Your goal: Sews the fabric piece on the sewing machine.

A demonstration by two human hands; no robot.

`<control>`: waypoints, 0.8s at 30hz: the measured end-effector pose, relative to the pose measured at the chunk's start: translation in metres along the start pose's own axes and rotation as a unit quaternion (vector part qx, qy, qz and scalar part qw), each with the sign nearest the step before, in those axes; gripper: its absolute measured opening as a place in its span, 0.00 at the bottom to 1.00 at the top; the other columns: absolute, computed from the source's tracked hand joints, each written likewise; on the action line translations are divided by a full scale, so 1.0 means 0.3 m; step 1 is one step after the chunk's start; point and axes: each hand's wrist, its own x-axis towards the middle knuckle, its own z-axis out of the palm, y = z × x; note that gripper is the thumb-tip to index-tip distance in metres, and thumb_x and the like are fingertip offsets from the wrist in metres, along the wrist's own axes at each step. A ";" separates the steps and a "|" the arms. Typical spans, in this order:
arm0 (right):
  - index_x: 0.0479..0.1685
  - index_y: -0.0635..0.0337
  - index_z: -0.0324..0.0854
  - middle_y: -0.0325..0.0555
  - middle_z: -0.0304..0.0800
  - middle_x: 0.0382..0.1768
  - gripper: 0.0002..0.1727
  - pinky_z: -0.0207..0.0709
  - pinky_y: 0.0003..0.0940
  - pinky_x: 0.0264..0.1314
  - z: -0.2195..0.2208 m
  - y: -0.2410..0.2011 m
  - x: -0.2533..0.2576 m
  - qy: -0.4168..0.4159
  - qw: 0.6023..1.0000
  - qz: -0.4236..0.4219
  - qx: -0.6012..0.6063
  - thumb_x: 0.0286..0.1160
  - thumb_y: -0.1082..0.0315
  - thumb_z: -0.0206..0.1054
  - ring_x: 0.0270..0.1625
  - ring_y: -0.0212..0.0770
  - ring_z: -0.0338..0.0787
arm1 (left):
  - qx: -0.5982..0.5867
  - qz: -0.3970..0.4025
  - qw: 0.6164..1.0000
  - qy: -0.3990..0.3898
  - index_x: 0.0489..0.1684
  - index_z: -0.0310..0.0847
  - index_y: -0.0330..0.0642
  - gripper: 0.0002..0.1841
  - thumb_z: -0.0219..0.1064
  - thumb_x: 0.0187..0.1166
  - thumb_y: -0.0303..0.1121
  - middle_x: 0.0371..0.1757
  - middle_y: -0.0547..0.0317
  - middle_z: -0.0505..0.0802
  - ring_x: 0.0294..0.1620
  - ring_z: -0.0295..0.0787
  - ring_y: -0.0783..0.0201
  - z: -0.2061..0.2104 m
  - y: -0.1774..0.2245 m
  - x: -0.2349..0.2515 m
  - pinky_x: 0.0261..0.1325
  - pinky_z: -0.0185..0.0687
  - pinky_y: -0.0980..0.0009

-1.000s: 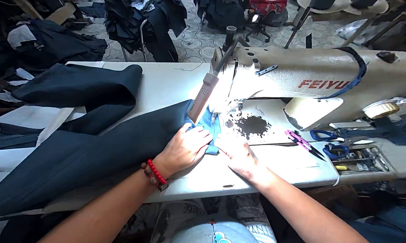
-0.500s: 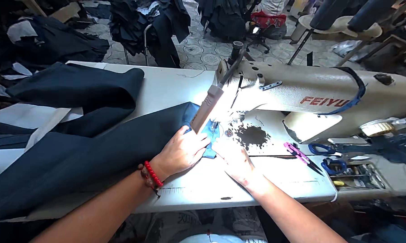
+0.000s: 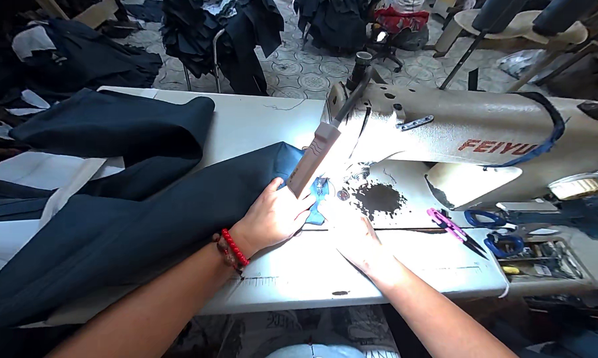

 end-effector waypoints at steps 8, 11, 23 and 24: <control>0.56 0.67 0.91 0.64 0.89 0.63 0.15 0.80 0.54 0.72 -0.168 0.124 -0.109 0.197 0.970 0.130 -0.063 0.77 0.74 0.64 0.67 0.61 0.89 | 0.003 -0.029 0.998 -0.050 0.63 0.91 0.45 0.26 0.45 0.87 0.44 0.67 0.52 0.93 0.73 0.86 0.49 0.003 -0.023 0.045 0.77 0.68 0.39; 0.65 0.72 0.84 0.75 0.78 0.74 0.20 0.73 0.59 0.78 -0.283 0.299 -0.242 0.293 0.910 0.235 -0.176 0.78 0.71 0.62 0.77 0.73 0.79 | -0.005 -0.025 0.999 -0.044 0.63 0.91 0.44 0.26 0.46 0.87 0.44 0.67 0.51 0.93 0.73 0.86 0.48 0.009 -0.027 0.043 0.77 0.69 0.38; 0.66 0.72 0.85 0.73 0.84 0.69 0.25 0.72 0.71 0.70 -0.329 0.418 -0.362 0.219 0.881 0.372 -0.192 0.73 0.84 0.51 0.72 0.74 0.83 | -0.006 -0.047 0.997 -0.057 0.65 0.90 0.46 0.25 0.48 0.86 0.44 0.70 0.51 0.91 0.76 0.83 0.48 0.021 -0.053 0.071 0.82 0.62 0.37; 0.66 0.71 0.85 0.72 0.85 0.68 0.25 0.72 0.72 0.70 -0.329 0.421 -0.365 0.213 0.884 0.371 -0.189 0.72 0.85 0.51 0.72 0.73 0.84 | -0.003 -0.048 0.997 -0.063 0.66 0.89 0.46 0.25 0.47 0.86 0.44 0.70 0.51 0.91 0.76 0.83 0.48 0.018 -0.053 0.075 0.82 0.62 0.37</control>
